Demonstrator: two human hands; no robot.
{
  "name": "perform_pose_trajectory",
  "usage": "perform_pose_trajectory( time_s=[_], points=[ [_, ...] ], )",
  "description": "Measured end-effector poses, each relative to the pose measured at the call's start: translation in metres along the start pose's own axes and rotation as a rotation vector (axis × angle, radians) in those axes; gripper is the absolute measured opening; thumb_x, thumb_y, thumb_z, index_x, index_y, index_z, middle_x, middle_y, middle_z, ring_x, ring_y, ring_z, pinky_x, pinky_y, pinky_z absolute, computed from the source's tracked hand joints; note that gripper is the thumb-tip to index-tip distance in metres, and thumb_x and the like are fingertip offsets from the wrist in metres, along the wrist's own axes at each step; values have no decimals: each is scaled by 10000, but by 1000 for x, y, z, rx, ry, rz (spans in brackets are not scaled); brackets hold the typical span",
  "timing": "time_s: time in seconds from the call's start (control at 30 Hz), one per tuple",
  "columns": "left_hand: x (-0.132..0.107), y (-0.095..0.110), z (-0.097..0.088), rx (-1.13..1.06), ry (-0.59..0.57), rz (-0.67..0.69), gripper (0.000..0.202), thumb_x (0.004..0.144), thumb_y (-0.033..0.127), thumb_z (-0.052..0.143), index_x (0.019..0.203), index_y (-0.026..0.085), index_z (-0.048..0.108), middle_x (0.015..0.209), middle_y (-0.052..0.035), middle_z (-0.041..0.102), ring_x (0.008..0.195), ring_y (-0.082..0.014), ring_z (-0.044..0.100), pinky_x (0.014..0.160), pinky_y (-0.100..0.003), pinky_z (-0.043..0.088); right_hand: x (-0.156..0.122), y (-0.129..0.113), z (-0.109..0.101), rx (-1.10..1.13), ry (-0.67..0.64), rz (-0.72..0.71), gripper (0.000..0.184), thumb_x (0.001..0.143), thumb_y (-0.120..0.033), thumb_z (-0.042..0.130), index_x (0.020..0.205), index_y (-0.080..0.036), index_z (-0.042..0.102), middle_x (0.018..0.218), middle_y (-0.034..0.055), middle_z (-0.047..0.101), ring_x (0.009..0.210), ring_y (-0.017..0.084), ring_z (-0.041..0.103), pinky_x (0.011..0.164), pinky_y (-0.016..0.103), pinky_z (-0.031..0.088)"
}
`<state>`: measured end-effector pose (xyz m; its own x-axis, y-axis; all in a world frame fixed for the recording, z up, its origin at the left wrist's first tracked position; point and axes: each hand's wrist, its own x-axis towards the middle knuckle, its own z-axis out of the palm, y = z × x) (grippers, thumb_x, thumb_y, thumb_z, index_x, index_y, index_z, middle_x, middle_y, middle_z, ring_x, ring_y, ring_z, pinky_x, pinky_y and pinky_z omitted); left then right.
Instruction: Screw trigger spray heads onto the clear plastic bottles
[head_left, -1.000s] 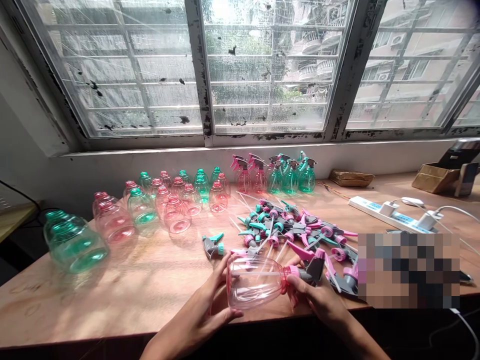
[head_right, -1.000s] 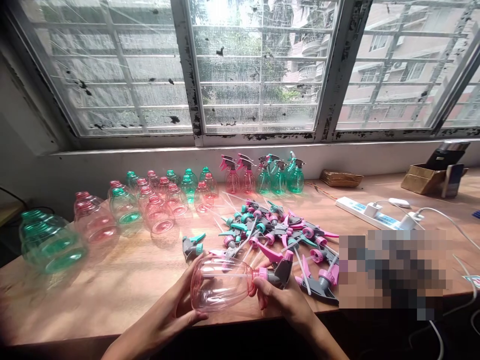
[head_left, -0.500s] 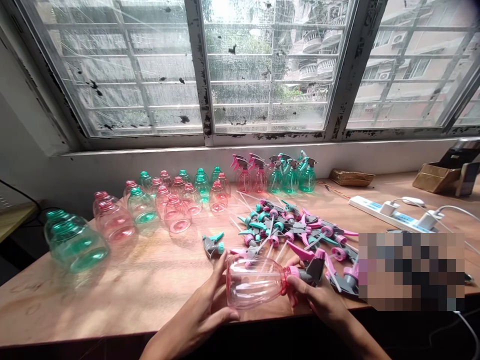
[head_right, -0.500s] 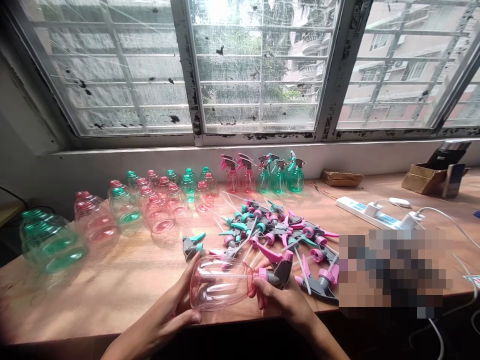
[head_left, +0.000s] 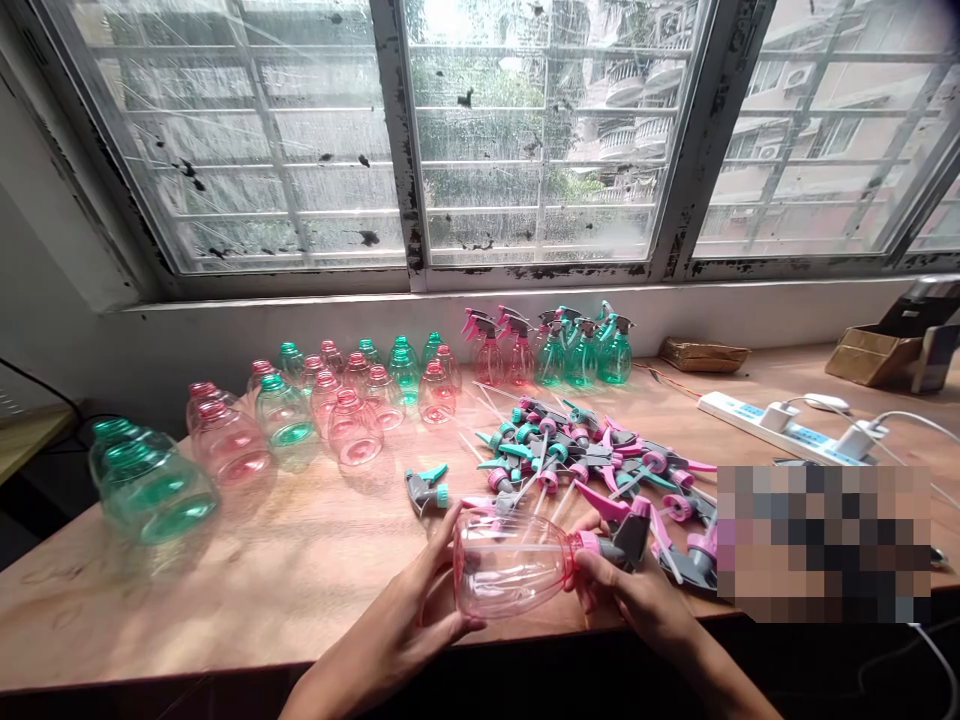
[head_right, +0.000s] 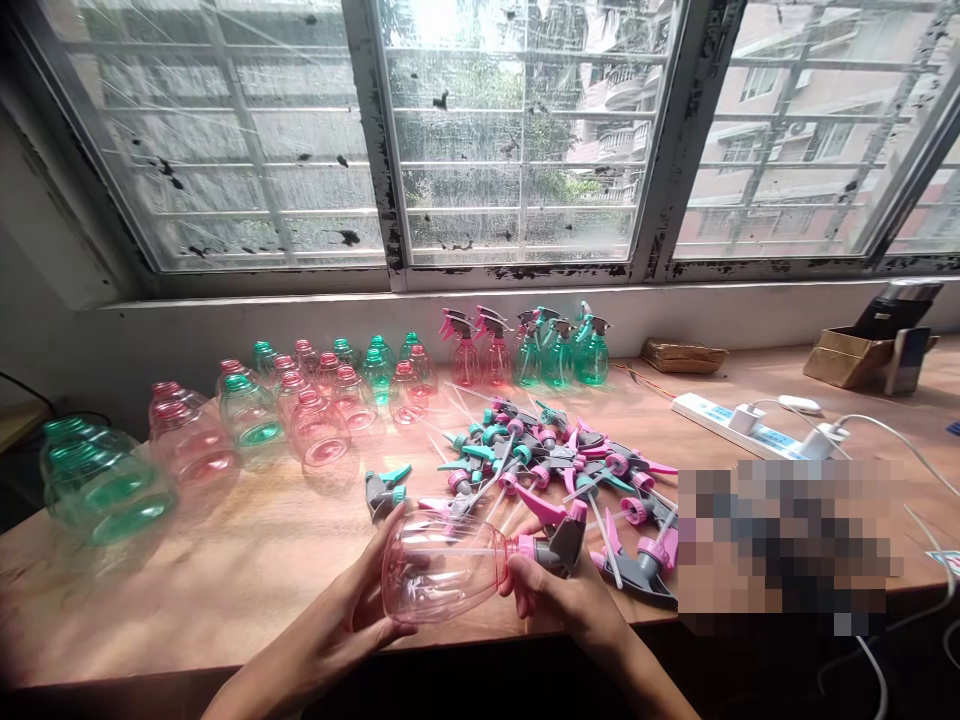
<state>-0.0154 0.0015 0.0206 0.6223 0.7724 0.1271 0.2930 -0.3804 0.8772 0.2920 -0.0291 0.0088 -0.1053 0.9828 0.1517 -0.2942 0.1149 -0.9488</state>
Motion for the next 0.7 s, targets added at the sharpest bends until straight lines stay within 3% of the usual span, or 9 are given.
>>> perform_pose_trajectory(
  time_s=[0.23,0.37,0.7],
  points=[
    [-1,-3,0,-18,-19,-2,1075,988,295,737,1725,414,-36,1833,-10,127,1659,-369,203,1343,-544,203,-1,0,0,2,13,4,439,871,-569,860,1006,-229,618,684,6,785,520,162,645,579,295,493],
    [0,-1,-1,38,-22,6,1007,996,250,716,1734,389,46,1832,-11,132,1668,-357,172,1351,-561,156,-1,0,0,0,21,7,447,869,-573,863,1016,-233,613,674,6,791,520,158,650,577,288,499],
    [-1,-5,0,-12,-12,-11,965,1027,255,687,1735,383,43,1809,-35,243,1644,-339,272,1327,-508,280,0,3,-3,-37,0,10,432,875,-591,852,984,-221,656,682,6,780,533,153,642,573,275,493]
  ],
)
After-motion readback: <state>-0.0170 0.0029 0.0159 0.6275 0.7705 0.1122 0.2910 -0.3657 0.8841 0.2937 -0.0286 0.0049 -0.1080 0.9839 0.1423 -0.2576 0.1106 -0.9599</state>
